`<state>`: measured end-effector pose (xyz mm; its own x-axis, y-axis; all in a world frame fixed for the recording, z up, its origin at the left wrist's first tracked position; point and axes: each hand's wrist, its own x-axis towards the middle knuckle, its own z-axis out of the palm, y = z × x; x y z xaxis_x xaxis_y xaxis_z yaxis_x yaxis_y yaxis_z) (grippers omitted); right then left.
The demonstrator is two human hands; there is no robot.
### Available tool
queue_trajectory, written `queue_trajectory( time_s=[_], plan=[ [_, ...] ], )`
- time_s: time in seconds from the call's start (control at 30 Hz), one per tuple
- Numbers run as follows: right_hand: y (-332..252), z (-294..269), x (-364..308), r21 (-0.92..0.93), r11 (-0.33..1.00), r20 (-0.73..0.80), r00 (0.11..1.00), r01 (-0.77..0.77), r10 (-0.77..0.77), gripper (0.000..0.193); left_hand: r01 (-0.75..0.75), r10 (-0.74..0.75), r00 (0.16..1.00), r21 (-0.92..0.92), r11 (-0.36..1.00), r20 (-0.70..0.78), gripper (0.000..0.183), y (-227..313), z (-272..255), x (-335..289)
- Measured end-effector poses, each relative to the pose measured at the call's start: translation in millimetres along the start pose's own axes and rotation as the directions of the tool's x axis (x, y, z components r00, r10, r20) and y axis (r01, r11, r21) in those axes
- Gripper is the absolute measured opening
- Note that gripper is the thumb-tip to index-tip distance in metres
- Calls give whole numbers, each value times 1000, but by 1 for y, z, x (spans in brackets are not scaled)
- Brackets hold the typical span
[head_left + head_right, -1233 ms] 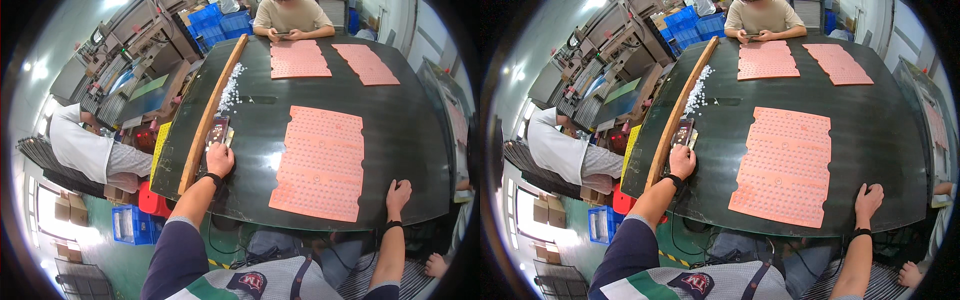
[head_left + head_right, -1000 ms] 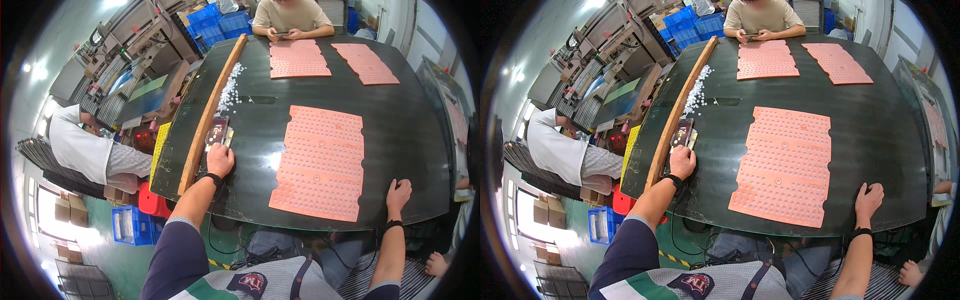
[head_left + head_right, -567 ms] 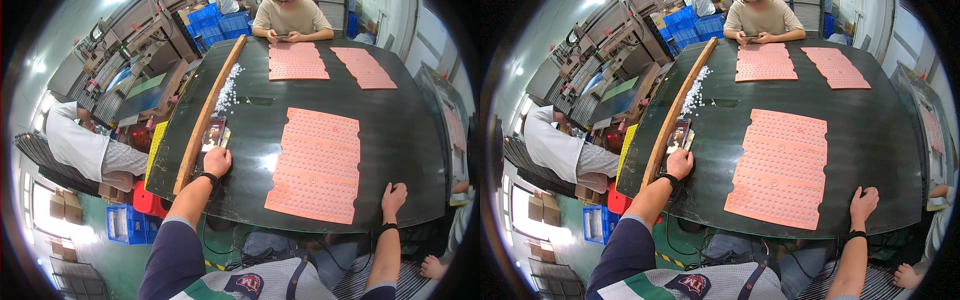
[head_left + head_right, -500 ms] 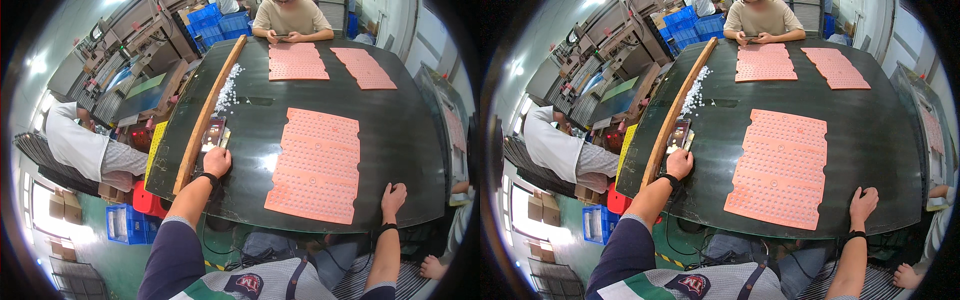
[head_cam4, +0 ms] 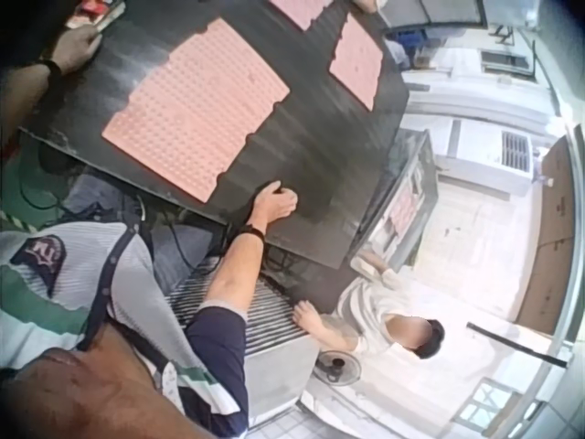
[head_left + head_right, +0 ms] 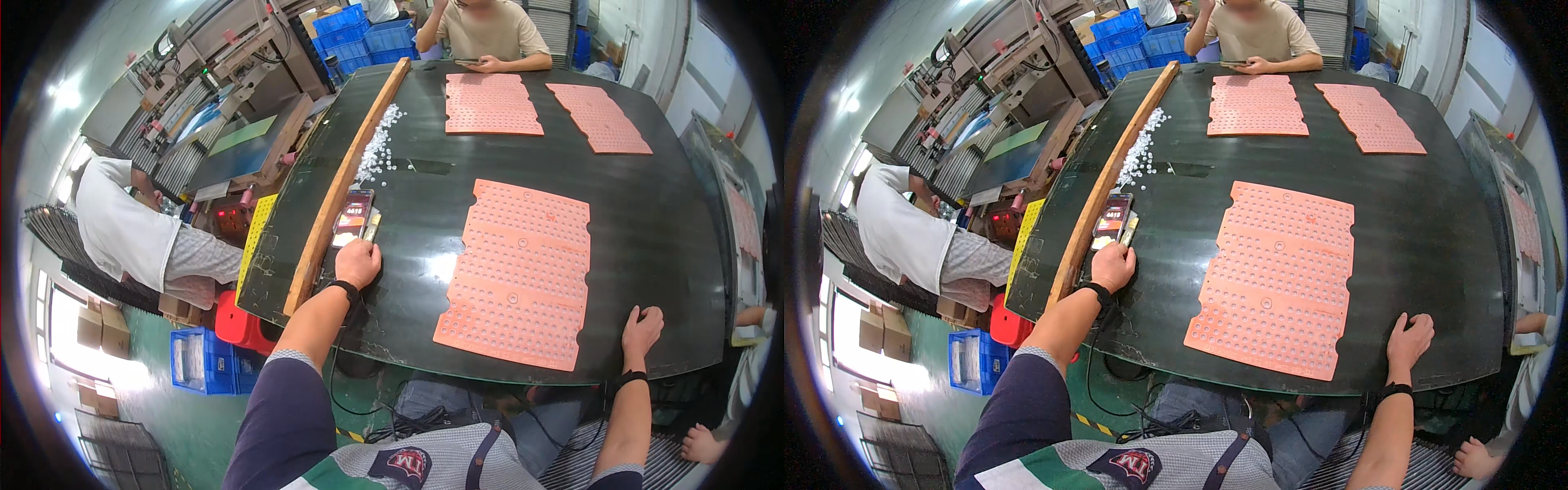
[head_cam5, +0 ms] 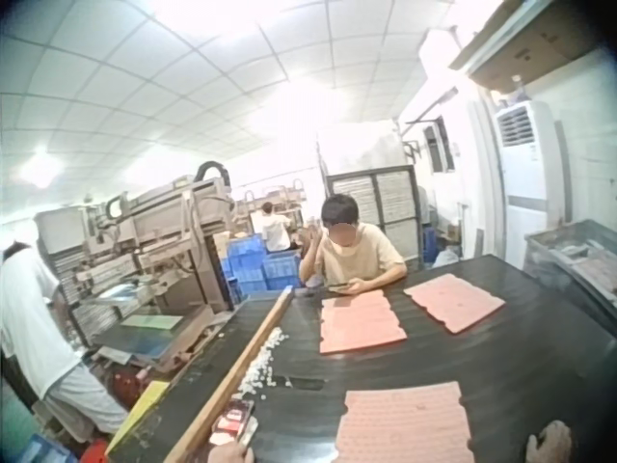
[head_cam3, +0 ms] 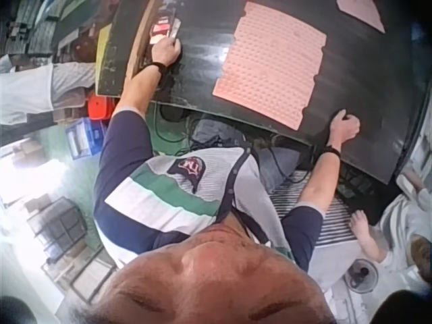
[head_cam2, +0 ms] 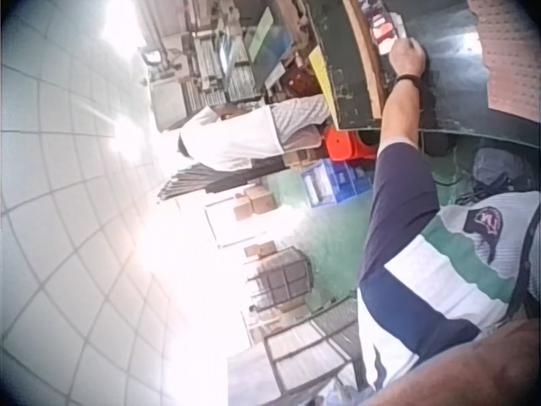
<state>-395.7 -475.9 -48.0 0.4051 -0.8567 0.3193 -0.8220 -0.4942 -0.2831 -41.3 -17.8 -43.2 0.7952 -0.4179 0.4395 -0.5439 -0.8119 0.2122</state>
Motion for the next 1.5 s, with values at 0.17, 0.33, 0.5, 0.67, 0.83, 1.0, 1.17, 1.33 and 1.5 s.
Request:
queue_trajectory(
  time_s=[0.17,0.33,0.5,0.67,0.83,1.0,1.17,1.33,1.5],
  plan=[
    [2,4,-2,35,999,-20,999,32,-31,21,2,-2,1000,13,1000,1,26,-1,0,-2],
    [1,2,-3,31,998,-50,998,49,-48,21,-7,7,1000,7,1000,-19,26,0,2,0],
    [-5,5,-2,39,998,-58,997,51,-49,21,44,-45,999,34,998,29,23,2,-5,1],
    [5,15,5,55,993,-140,986,100,-91,21,152,-151,976,9,988,154,30,6,-13,3],
    [25,17,6,59,996,-146,988,65,-56,19,100,-100,994,-1,995,45,24,8,13,1],
    [13,16,1,-9,1000,-57,998,15,-15,19,97,-98,995,12,995,36,25,3,5,-5],
    [15,19,4,-40,999,-32,999,14,-16,20,65,-65,998,14,998,-6,25,0,9,-6],
    [20,23,8,-39,999,-64,997,38,-40,21,86,-86,996,-12,996,17,23,3,8,-1],
    [21,22,10,-73,996,-49,997,48,-51,21,98,-98,995,-4,995,18,23,4,8,-1]
  ],
)
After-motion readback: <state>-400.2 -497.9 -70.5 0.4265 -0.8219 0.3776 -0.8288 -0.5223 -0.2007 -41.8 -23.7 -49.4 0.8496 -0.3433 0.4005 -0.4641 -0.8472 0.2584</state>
